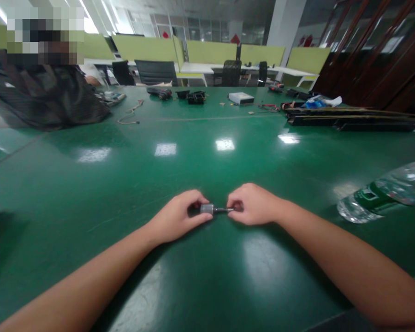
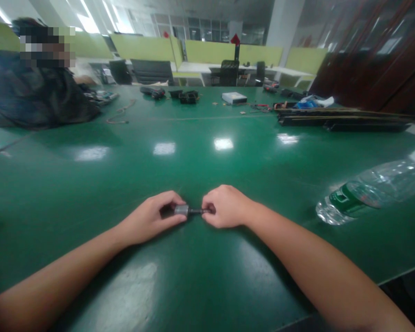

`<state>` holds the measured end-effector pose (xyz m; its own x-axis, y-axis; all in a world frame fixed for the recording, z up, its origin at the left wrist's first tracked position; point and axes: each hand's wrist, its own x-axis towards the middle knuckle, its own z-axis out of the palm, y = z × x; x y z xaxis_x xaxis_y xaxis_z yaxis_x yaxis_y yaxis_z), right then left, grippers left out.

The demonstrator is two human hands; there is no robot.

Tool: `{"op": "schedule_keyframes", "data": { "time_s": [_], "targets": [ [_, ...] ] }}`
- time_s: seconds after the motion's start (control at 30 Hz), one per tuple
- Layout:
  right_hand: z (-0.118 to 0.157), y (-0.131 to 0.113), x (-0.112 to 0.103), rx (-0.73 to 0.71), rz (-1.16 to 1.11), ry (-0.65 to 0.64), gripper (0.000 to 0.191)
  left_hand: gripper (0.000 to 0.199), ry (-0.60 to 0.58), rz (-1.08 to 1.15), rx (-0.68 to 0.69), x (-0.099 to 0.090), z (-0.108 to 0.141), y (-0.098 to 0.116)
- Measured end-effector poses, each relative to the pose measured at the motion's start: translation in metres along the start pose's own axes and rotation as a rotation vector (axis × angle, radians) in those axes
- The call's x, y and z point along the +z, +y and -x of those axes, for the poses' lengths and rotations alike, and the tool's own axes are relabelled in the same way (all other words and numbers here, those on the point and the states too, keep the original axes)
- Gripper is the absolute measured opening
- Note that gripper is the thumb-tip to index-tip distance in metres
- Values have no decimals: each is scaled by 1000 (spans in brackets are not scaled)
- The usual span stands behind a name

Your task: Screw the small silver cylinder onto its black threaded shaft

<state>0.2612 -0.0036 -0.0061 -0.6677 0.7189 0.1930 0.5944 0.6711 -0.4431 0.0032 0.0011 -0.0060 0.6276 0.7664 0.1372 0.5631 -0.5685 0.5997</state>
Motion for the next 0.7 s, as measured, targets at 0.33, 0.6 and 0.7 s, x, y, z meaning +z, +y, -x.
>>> {"op": "schedule_keyframes", "data": {
  "time_s": [0.33, 0.6, 0.7],
  "targets": [
    [4, 17, -19, 201, -240, -133, 6, 25, -1, 10, -5, -1, 0, 2],
    [-4, 2, 8, 60, -154, 3, 14, 23, 14, 11, 4, 0, -1, -1],
    [-5, 1, 12, 10, -176, 38, 26, 23, 50, 29, 20, 0, 0, -3]
  ]
}}
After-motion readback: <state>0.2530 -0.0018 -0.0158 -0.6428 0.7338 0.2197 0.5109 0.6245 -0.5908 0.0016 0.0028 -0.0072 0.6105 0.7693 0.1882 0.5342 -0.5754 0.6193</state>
